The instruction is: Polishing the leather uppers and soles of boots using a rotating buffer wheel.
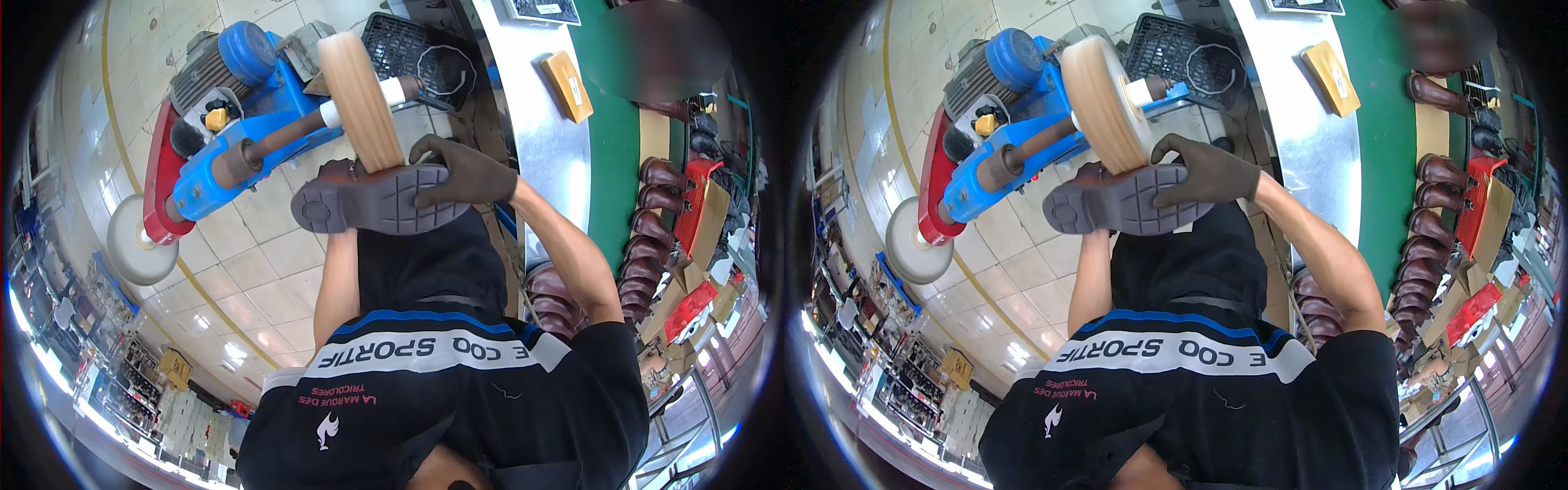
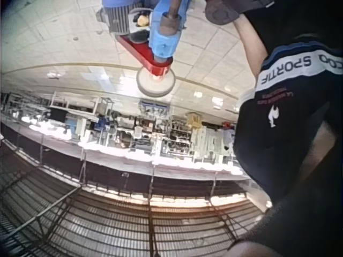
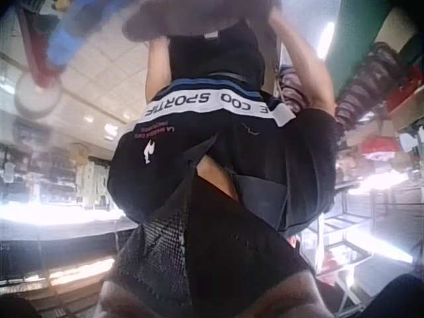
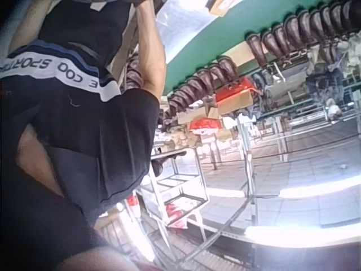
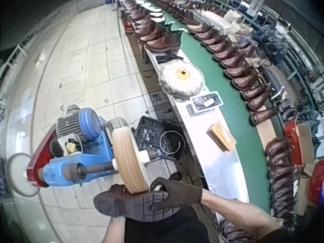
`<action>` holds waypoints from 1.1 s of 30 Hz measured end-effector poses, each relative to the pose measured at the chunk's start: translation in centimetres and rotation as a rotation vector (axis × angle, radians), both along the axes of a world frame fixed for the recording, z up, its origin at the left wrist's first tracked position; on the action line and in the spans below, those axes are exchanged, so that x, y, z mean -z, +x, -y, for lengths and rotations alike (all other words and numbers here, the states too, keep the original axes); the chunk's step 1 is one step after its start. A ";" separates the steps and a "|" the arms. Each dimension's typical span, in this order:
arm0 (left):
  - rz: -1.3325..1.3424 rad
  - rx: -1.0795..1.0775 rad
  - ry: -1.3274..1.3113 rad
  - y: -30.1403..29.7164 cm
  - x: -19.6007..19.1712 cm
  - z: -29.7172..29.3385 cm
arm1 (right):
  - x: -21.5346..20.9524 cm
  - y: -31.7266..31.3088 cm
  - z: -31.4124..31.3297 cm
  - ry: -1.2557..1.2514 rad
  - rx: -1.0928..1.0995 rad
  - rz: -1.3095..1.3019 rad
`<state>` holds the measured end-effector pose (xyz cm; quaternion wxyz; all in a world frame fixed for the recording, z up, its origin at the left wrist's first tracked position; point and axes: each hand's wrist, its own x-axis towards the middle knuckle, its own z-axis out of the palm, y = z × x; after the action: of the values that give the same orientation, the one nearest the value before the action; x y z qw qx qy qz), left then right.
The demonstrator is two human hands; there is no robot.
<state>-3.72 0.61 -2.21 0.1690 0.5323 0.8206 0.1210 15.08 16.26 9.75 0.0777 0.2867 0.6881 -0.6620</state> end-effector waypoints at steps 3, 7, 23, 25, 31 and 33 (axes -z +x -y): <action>0.715 -0.206 0.216 -2.0 3.2 0.8 | 1.0 -1.6 0.2 -0.068 0.022 0.150; 2.272 -0.531 0.537 -0.4 2.1 1.8 | -1.7 2.3 1.2 0.129 -0.006 0.057; 2.413 -0.904 -0.290 0.3 -1.1 2.2 | -1.0 -1.5 1.0 0.636 0.495 -0.026; 2.446 -0.921 -0.279 0.4 -1.2 2.0 | -0.9 -1.6 0.8 0.649 0.476 -0.050; 2.624 -0.831 -0.099 2.9 -1.6 2.2 | -2.1 -2.5 0.2 0.691 0.311 -0.108; 2.637 -0.711 0.078 3.9 -1.2 2.9 | -2.3 -3.3 -0.1 0.745 0.226 -0.123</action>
<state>0.21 -2.29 -1.05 0.7641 -0.2106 0.1395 0.5936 11.80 16.35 12.03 -0.1464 0.3290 0.8487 -0.3874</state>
